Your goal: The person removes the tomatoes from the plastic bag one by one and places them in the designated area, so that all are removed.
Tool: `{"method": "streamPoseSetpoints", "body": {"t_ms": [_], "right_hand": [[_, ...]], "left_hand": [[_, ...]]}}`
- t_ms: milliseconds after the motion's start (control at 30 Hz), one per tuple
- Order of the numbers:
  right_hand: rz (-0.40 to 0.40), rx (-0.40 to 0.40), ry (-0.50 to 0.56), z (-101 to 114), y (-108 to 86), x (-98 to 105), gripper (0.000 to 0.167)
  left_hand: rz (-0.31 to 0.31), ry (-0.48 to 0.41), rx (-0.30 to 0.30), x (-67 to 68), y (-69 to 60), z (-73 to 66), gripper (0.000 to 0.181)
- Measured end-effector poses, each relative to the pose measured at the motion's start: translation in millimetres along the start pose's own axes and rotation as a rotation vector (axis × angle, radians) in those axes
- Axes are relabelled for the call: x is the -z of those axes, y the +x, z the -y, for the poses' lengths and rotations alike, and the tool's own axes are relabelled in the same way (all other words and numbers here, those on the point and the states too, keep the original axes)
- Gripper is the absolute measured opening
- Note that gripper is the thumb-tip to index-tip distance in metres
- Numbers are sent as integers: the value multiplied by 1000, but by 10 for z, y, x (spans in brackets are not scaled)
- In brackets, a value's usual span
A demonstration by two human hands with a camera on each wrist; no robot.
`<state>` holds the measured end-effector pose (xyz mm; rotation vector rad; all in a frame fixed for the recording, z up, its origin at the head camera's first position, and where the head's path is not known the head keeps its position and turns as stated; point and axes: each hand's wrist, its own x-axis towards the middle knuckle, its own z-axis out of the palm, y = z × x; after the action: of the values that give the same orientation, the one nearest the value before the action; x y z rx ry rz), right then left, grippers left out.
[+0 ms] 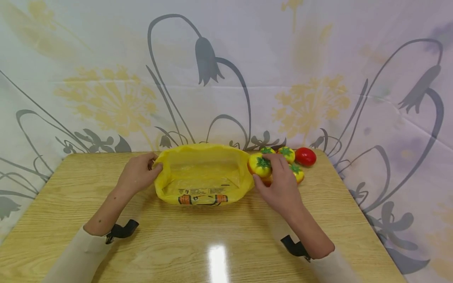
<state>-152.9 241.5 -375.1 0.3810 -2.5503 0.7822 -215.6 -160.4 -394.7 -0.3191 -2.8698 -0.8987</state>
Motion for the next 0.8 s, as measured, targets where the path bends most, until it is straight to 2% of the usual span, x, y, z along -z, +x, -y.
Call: {"method": "streamPoseSetpoints", "body": {"t_ms": [300, 800], "right_hand": [[-77, 10, -20, -157, 23, 158, 54], [-102, -50, -40, -348, 72, 266, 54]], "left_hand": [[-4, -3, -1, 6, 2, -2, 38], [3, -4, 5, 1, 4, 7, 38]]}}
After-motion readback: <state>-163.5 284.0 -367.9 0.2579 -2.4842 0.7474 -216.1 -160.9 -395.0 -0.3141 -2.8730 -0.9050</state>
